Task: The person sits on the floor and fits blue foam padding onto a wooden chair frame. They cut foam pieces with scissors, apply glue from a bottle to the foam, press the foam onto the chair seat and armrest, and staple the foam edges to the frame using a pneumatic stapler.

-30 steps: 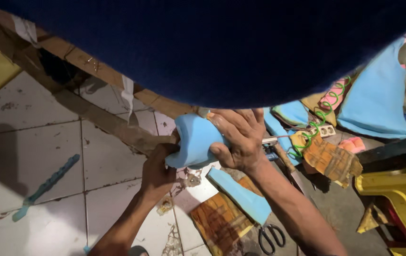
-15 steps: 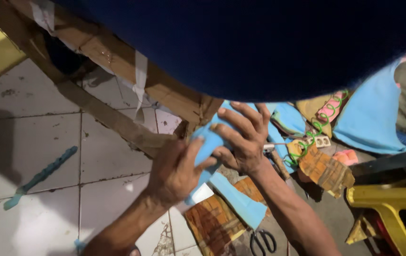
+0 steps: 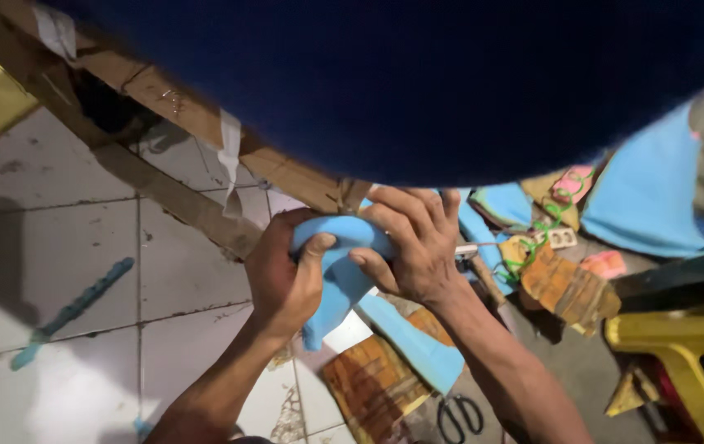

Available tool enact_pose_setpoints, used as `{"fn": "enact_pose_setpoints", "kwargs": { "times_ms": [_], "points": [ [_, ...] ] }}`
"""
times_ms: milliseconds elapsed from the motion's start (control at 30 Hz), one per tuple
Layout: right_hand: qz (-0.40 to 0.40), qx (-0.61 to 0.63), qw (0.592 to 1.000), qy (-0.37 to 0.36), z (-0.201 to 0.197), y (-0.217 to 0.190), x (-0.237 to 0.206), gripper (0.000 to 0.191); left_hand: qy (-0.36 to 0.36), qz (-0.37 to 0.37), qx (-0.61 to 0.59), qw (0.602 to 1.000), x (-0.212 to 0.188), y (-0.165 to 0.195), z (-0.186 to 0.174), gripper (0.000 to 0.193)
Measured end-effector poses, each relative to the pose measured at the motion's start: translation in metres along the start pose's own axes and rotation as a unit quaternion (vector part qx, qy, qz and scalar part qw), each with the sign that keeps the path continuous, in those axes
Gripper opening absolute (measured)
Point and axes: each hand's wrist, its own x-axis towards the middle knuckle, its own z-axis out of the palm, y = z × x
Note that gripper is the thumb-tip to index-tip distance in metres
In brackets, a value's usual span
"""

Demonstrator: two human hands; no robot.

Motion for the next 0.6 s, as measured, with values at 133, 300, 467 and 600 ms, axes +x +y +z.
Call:
{"fn": "enact_pose_setpoints", "kwargs": {
  "times_ms": [133, 300, 467, 600],
  "points": [
    [0.043, 0.057, 0.996, 0.045, 0.003, -0.003, -0.003, 0.059, 0.001, -0.014, -0.011, 1.000, 0.002, -0.011, 0.002, 0.044],
    [0.118, -0.027, 0.990, 0.071, 0.009, -0.021, -0.001, 0.059, -0.030, -0.001, 0.027, 0.999, 0.002, -0.023, 0.003, 0.054],
    [0.157, -0.038, 0.985, 0.066, 0.014, -0.029, -0.003, 0.059, -0.021, 0.085, 0.087, 0.992, 0.003, -0.039, 0.005, 0.055],
    [0.191, -0.035, 0.976, 0.095, 0.018, -0.031, -0.010, 0.066, -0.048, 0.045, 0.167, 0.984, 0.001, -0.043, 0.001, 0.052]
  ]
}}
